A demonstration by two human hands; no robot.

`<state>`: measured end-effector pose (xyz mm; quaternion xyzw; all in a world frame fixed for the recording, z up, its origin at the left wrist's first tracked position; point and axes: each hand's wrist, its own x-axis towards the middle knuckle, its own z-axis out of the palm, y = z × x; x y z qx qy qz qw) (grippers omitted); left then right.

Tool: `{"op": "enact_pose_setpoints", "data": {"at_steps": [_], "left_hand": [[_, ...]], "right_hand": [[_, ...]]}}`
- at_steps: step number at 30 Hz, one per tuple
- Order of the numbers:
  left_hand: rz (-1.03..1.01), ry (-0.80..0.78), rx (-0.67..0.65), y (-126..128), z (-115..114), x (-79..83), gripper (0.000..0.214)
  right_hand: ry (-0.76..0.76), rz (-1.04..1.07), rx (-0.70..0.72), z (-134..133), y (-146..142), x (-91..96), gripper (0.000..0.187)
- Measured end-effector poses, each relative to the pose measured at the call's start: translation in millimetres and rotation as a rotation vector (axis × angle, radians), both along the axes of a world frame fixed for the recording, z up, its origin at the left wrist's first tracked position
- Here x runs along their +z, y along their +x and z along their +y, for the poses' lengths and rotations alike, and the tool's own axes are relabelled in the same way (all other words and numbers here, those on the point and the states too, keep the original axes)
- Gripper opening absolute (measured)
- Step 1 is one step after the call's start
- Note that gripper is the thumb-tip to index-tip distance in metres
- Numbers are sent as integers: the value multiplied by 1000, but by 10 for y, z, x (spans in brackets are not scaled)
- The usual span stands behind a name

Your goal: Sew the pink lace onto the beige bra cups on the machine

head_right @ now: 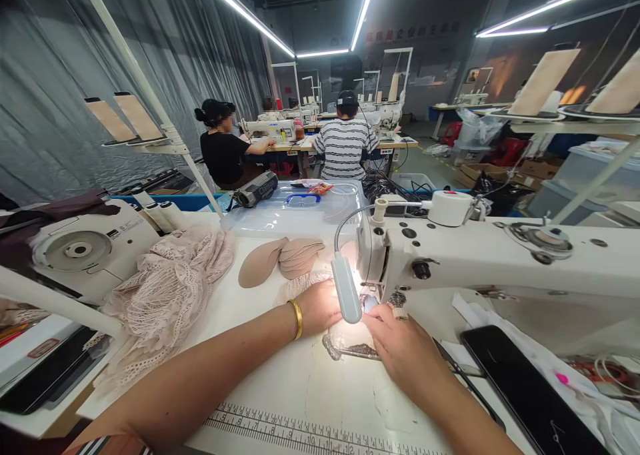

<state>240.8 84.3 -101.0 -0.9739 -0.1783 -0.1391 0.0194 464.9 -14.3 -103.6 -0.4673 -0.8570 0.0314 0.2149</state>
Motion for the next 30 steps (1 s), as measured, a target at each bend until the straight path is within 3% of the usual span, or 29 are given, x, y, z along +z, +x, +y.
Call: {"op": "enact_pose_setpoints", "data": {"at_steps": [9,13,16,18,20,23,24,25,27,30], "left_hand": [[65,-47,185,-13,-119,143,17],[78,-95,204,-81,-124,199,25],[-22,-152,111,-254,-411,274,30],[-232,-301,33,-374,-814,295,27],[-467,-611,58,-443,-1300,280,28],[-723,-1515,244,-417,-1856,237,52],[-891,-1717,330,-390,-1939,232,57],[-1084,-1817,389,-363,-1969,235,58],[-1468,-1799,448,-327,-1916,261,55],[-1699,-1686,486,-323,-1792,306,54]], "right_hand": [[-98,0,-43,2,15,-48,27],[-133,178,-58,-54,-34,-10,29],[-347,395,-110,-140,-177,88,26],[-526,598,-91,-213,-327,171,30],[-615,819,-69,-308,-498,229,40],[-599,1091,-130,-537,-738,202,50],[-591,1152,-159,-641,-802,160,50],[-590,1192,-186,-755,-856,106,48],[-586,1192,-233,-984,-926,-5,45],[-549,1031,-198,-1198,-947,-60,42]]}}
